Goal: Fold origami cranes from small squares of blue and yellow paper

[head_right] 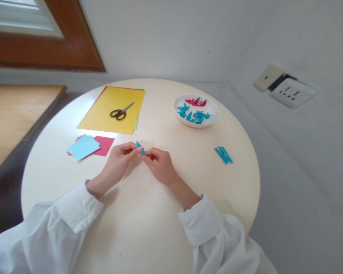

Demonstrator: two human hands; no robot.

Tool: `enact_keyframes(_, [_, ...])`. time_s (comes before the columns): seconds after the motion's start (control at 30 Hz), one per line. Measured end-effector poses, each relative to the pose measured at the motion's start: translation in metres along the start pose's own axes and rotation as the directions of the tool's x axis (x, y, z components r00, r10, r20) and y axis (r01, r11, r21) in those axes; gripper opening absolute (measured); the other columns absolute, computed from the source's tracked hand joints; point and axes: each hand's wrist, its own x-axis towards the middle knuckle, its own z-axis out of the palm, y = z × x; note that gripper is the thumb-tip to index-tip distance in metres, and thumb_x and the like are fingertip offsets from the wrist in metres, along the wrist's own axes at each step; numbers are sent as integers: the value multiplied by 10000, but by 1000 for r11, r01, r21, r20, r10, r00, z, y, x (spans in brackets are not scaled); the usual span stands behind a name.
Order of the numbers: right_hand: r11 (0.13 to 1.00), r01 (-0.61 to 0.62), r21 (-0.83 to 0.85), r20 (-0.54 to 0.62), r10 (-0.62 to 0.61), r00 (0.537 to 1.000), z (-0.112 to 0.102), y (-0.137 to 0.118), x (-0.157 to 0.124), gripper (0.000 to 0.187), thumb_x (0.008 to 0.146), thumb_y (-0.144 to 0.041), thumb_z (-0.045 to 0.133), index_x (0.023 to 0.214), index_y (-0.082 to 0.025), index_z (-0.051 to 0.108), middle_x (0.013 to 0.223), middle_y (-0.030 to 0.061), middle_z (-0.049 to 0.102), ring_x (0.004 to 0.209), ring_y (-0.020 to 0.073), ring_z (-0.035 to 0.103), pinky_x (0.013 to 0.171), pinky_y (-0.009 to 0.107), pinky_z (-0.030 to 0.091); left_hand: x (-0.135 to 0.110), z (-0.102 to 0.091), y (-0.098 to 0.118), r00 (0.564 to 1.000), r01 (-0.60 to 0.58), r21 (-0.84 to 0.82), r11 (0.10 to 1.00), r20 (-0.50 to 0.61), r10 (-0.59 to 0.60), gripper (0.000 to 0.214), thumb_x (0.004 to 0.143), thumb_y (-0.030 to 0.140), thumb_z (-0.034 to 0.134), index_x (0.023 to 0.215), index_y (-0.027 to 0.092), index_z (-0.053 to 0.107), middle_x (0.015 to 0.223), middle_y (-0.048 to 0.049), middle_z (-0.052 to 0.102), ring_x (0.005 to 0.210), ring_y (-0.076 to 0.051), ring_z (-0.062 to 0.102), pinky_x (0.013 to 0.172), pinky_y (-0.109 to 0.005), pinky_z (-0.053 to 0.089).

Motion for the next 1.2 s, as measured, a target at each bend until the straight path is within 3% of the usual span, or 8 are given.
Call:
enact_keyframes(0.3, [1000, -12, 22, -8, 12, 1000, -1, -4, -1, 293, 730, -445, 612, 617, -175, 598, 587, -7, 580, 567, 113, 489, 558, 255, 407, -2, 0, 5, 995, -7, 5, 1000, 100, 7, 193, 645, 325, 699, 612, 147, 631, 607, 6, 563, 586, -108, 481, 541, -231, 348])
enact_keyframes(0.6, [999, -44, 23, 8, 44, 999, -2, -5, 0, 311, 688, -489, 649, 628, -184, 650, 587, -14, 595, 554, 110, 479, 534, 249, 387, -1, -4, 1, 988, -134, 67, 989, 80, 128, 189, 671, 295, 692, 559, 155, 632, 605, 14, 493, 560, -94, 439, 520, -230, 324])
enact_keyframes(0.87, [998, -22, 51, -73, 25, 997, -1, -3, 1, 165, 691, -355, 666, 650, -195, 673, 638, -4, 656, 597, 133, 546, 581, 260, 433, -1, -1, 4, 995, 23, -96, 995, 100, -14, 169, 682, 316, 685, 644, 153, 663, 626, 7, 572, 593, -97, 472, 568, -230, 358])
enact_keyframes(0.97, [999, -8, 53, -103, 13, 995, -2, -2, 2, 101, 691, -293, 663, 668, -197, 684, 654, -2, 671, 614, 138, 567, 601, 265, 441, -1, 0, 7, 995, 69, -163, 984, 76, -57, 189, 651, 329, 710, 663, 145, 669, 586, 20, 540, 550, -78, 426, 539, -222, 333])
enact_keyframes(1.2, [999, 46, 1, -146, -45, 988, -2, -3, 0, 64, 699, -259, 657, 695, -200, 682, 691, 3, 677, 646, 140, 579, 604, 263, 441, -1, -2, 9, 980, 158, -269, 950, 157, -119, 261, 619, 368, 738, 576, 154, 594, 476, 53, 416, 497, -74, 385, 524, -230, 317])
